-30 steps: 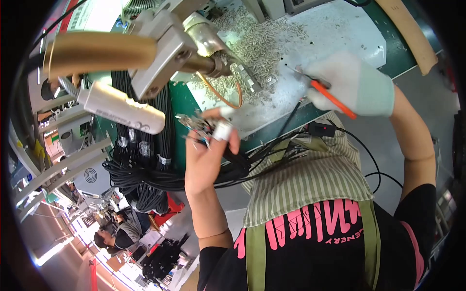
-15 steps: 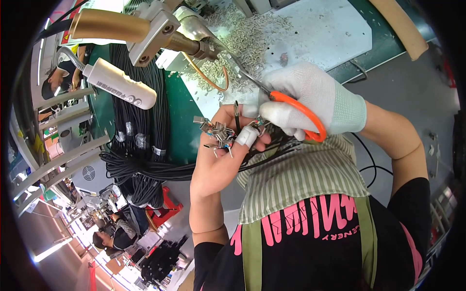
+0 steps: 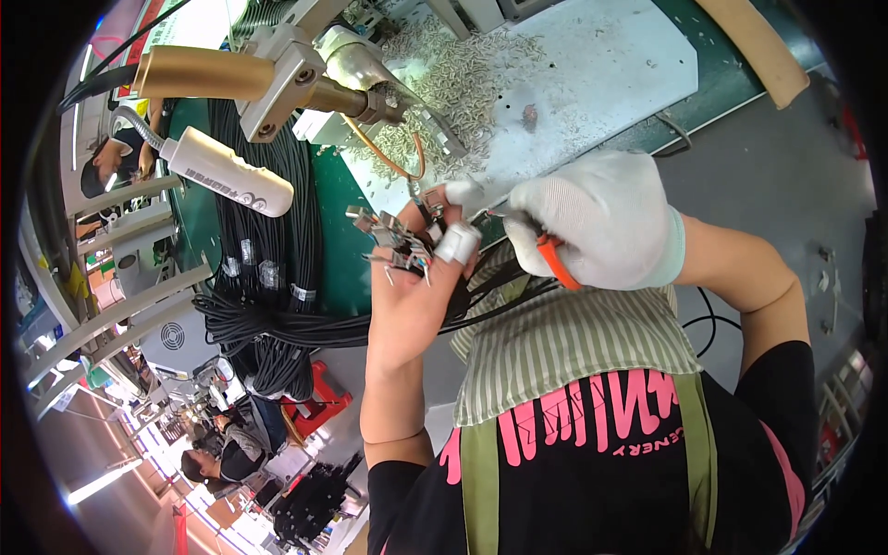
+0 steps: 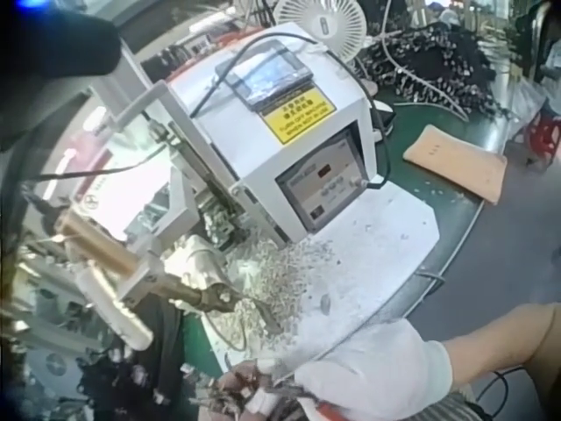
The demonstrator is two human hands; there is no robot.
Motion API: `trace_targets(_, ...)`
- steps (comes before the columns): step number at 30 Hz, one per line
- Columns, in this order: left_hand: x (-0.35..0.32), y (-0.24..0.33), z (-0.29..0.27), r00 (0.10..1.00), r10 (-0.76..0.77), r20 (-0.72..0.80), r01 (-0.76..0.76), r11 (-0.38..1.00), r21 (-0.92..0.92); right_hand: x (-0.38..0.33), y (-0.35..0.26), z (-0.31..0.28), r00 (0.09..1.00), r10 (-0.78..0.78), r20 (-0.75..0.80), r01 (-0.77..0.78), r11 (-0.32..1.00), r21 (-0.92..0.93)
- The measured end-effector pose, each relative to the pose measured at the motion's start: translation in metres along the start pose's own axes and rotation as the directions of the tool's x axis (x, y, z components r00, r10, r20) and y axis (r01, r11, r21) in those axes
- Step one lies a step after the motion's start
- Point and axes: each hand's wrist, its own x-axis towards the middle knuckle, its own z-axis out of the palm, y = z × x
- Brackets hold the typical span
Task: Processing and bundling large industrial cable harnesses using a machine at a workstation.
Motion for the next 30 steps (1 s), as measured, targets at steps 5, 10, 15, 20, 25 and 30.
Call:
trace_targets(5, -0.008, -0.001, 0.008, 0.973, 0.224, 0.059, -0.230, 0.907, 0.354, 0.021, -0.009, -0.027, 0.708, 0.517, 0.481, -0.705, 0.541, 0.458)
trace_targets(10, -0.009, 0.006, 0.008, 0.994, 0.083, 0.067, -0.104, 0.905, 0.412, 0.010, -0.002, -0.015, 0.815, 0.409, 0.409, -0.576, 0.643, 0.505)
trace_targets(15, -0.001, 0.010, -0.011, 0.944, -0.188, 0.273, 0.223, 0.969, -0.105, 0.015, 0.014, -0.018, 0.956, -0.146, 0.253, 0.114, 0.984, 0.135)
trace_targets(20, -0.003, 0.016, 0.003, 0.972, -0.052, 0.228, -0.078, 0.848, 0.525, 0.022, 0.016, -0.026, 0.895, 0.083, 0.439, -0.255, 0.902, 0.349)
trace_targets(25, 0.002, 0.004, 0.020, 0.769, 0.555, 0.317, -0.611, 0.491, 0.622, 0.020, 0.015, -0.029, 0.514, 0.298, 0.804, -0.853, 0.276, 0.442)
trace_targets(30, 0.004, 0.007, 0.010, 0.595, 0.577, 0.560, -0.746, 0.137, 0.651, 0.022, 0.005, -0.030, 0.528, 0.307, 0.792, -0.838, 0.338, 0.428)
